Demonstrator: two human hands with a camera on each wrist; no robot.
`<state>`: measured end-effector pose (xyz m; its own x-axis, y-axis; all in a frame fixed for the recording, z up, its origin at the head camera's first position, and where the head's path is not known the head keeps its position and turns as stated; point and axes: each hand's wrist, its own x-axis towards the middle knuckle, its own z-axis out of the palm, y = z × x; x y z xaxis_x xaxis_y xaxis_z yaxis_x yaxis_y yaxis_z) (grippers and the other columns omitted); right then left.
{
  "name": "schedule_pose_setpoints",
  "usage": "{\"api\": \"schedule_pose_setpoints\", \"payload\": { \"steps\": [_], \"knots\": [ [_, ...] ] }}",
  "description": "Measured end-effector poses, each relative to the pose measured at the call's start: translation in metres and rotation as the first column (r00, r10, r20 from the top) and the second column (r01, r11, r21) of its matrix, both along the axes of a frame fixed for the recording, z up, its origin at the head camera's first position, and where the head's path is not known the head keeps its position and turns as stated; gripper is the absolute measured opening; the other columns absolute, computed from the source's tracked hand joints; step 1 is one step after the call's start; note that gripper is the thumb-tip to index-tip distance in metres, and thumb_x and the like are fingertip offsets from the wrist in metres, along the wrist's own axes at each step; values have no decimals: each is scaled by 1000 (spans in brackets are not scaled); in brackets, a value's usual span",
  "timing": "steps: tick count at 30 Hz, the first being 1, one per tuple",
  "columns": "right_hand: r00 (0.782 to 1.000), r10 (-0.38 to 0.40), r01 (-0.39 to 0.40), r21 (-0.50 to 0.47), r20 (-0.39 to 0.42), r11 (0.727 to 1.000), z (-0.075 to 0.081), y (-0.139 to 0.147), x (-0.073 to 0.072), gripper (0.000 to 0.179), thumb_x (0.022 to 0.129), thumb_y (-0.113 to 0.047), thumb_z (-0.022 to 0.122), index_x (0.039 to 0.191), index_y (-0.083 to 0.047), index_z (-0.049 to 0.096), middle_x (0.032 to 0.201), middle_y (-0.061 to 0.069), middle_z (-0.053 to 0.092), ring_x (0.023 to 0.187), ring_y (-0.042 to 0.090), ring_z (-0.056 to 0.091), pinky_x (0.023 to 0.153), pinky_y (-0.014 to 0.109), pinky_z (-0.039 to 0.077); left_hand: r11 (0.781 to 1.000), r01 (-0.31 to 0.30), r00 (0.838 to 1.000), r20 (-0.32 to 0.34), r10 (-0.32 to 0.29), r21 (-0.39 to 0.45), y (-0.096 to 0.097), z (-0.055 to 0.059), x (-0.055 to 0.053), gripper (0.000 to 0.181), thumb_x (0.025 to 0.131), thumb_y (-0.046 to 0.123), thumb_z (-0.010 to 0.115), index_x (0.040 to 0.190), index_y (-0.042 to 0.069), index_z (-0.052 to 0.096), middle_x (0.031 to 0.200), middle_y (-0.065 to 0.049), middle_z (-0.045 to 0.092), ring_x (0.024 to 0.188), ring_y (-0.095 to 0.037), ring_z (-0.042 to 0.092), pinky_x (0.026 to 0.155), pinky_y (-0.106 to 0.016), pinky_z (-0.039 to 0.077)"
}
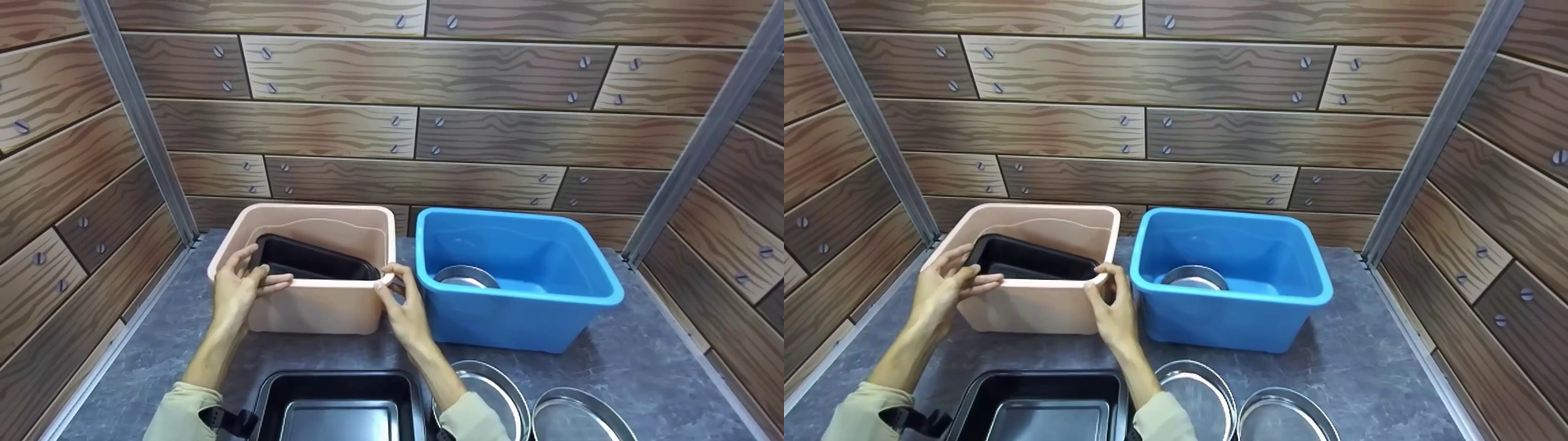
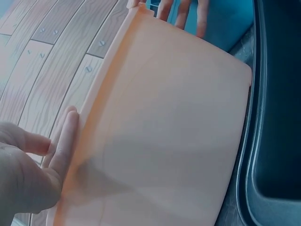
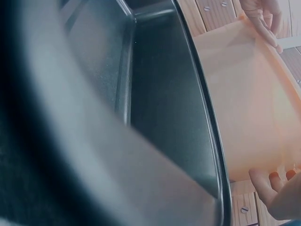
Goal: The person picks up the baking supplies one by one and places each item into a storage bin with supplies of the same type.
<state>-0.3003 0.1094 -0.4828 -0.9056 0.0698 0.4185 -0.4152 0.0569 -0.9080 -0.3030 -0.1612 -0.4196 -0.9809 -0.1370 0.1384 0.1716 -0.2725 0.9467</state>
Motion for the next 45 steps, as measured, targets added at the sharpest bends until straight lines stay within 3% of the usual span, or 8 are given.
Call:
{"api": "schedule_pose_setpoints", "payload": {
  "steps": [6,12,18,25,28,31,39,45],
  "knots": [
    [1000,-8,7,11,13,1000,-2,1,0,33,100,-12,67,129,-1,58,137,18,58,124,36,55,110,49,44,1000,-10,1000,-25,9,-29,0,-3,4,54,102,-11,42,154,-10,29,162,-32,26,75,-18,78,80,-32,63],
    [1000,-4,3,21,23,1000,-1,1,1,33,100,-15,68,130,-2,58,138,16,56,121,34,57,99,42,52,1000,-4,999,-47,3,-30,0,-4,9,52,102,-11,43,152,-9,32,159,-27,32,82,-18,79,86,-34,62],
    [1000,6,-5,30,-29,1000,0,1,0,32,100,-13,68,128,-2,59,136,18,57,122,32,57,111,55,43,999,11,997,-75,-14,-32,-3,-7,15,49,102,-14,43,150,-10,35,154,-26,37,88,-17,78,90,-33,61],
    [999,6,-5,27,-42,1000,0,4,-1,31,100,-13,68,128,-4,61,136,17,58,128,39,54,113,60,41,999,-3,997,-78,0,-37,-5,-8,19,44,103,-10,46,146,-7,43,150,-20,45,89,-18,78,90,-34,62],
    [999,12,-11,29,-29,1000,0,4,-1,32,100,-14,69,128,-3,61,136,17,58,127,37,54,112,55,43,998,-30,996,-86,26,-52,-8,-11,24,41,103,-10,49,144,-7,48,132,-24,60,87,-21,78,87,-36,63],
    [1000,18,-17,31,-17,999,0,4,0,33,100,-15,69,129,-2,61,136,16,59,125,33,56,111,49,45,996,-60,994,-98,54,-60,-15,-17,32,40,102,-10,53,142,-8,50,115,-23,64,86,-23,78,84,-37,64],
    [1000,24,-24,57,2,998,2,5,0,33,100,-18,70,130,-8,63,138,14,61,120,28,60,105,41,49,989,-146,984,-103,146,10,-35,-28,50,33,101,-5,61,133,-12,57,122,-12,67,82,-24,77,81,-36,64],
    [1000,25,-25,49,7,998,0,6,1,32,101,-17,69,131,-10,63,140,15,59,116,31,61,95,33,54,990,-141,987,-84,141,4,-40,-30,57,32,100,-4,63,131,-12,59,122,-14,70,83,-25,77,80,-36,64]
  ]
}}
